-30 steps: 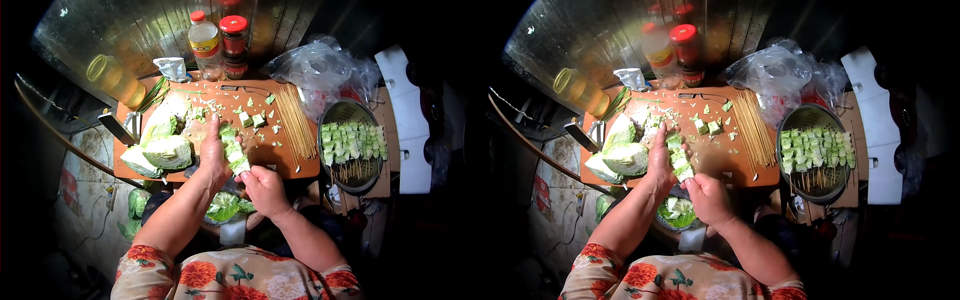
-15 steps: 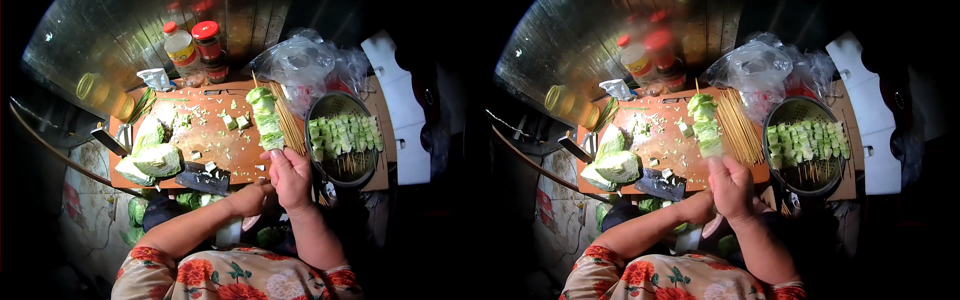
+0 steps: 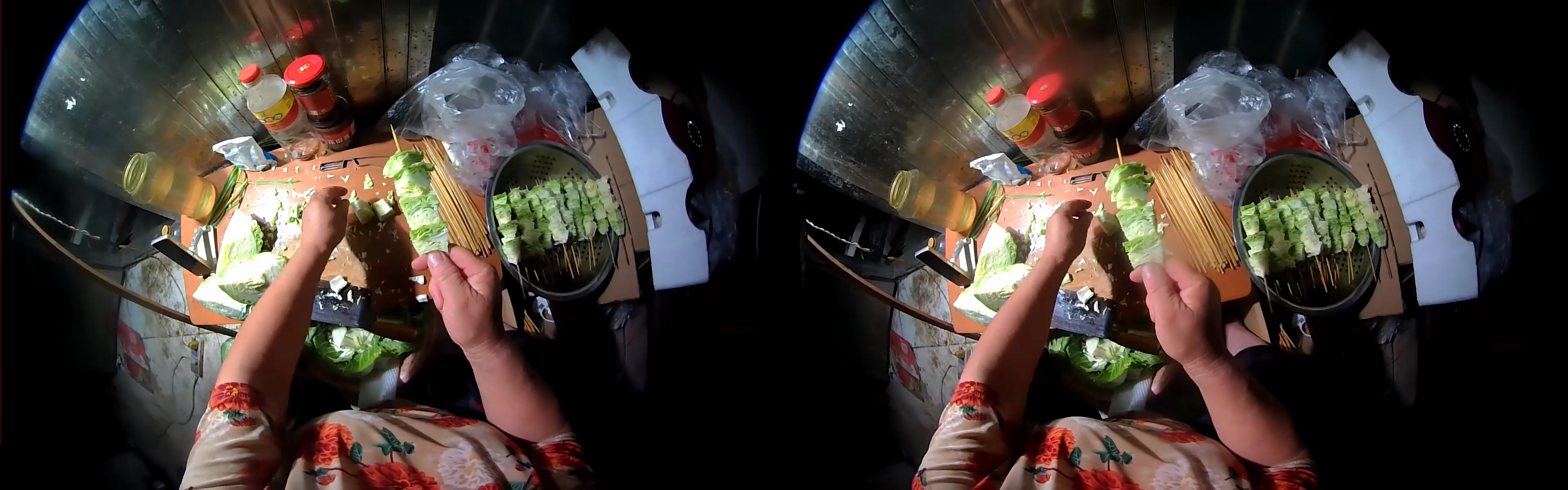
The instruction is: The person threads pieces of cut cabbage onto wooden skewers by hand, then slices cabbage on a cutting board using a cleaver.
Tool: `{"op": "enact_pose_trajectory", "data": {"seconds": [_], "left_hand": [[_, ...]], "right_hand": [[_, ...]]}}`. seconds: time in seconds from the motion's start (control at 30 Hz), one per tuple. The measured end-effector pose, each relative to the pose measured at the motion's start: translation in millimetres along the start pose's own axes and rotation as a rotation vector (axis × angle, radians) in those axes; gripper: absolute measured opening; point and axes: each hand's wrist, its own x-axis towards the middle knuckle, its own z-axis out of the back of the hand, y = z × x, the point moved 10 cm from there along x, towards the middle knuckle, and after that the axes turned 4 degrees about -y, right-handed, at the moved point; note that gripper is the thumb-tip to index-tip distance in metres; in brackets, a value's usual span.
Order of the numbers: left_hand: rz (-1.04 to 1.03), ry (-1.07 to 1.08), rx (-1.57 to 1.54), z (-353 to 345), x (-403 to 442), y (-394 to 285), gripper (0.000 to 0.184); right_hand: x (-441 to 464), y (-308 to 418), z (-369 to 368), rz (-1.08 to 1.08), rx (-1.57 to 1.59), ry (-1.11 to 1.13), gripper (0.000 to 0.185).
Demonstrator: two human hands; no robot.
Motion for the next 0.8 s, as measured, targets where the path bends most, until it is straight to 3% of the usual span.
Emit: {"op": "enact_pose_trajectory", "data": {"seconds": [0.07, 0.13, 0.3, 0.37, 0.5, 0.57, 0.63, 0.7, 0.73, 0.8], "left_hand": [[0.017, 0.052, 0.044, -12.8, 7.8, 10.6, 0.028], [0.110, 0.254, 0.118, -41.6, 8.2, 23.1, 0.031], [0.028, 0.417, 0.123, -59.0, 10.4, 18.1, 0.027], [0.014, 0.505, 0.315, -64.2, 4.4, 15.2, 0.033], [0.127, 0.441, 0.140, -58.0, -18.2, 3.4, 0.038], [-0.054, 0.273, 0.161, -54.0, -15.1, -0.2, 0.040], [-0.045, 0.338, 0.118, -47.9, -22.8, -16.9, 0.042], [0.170, 0.432, 0.110, -49.9, -31.4, -1.4, 0.036], [0.170, 0.428, 0.112, -51.3, -32.4, 6.2, 0.036], [0.388, 0.323, -0.405, -47.7, -35.9, 29.9, 0.028]], "right_hand": [[-0.9, -0.7, 0.6, 0.001, -0.018, 0.015, 0.027], [-1.0, -0.9, 0.4, 0.003, -0.008, 0.005, 0.026], [-0.3, -0.8, -0.8, 0.023, -0.025, 0.020, 0.025], [0.0, -0.3, -2.1, 0.019, -0.019, 0.023, 0.025], [-1.7, -0.1, -5.5, 0.027, -0.027, 0.030, 0.025], [-2.6, -1.3, -6.4, 0.032, -0.032, 0.030, 0.025], [-3.6, -1.8, -7.9, 0.038, -0.036, 0.032, 0.025], [-4.3, -1.5, -10.0, 0.047, -0.046, 0.041, 0.025], [-4.4, -2.8, -10.7, 0.049, -0.044, 0.044, 0.025], [-4.3, -7.3, -17.6, 0.057, -0.074, 0.099, 0.024]]}}
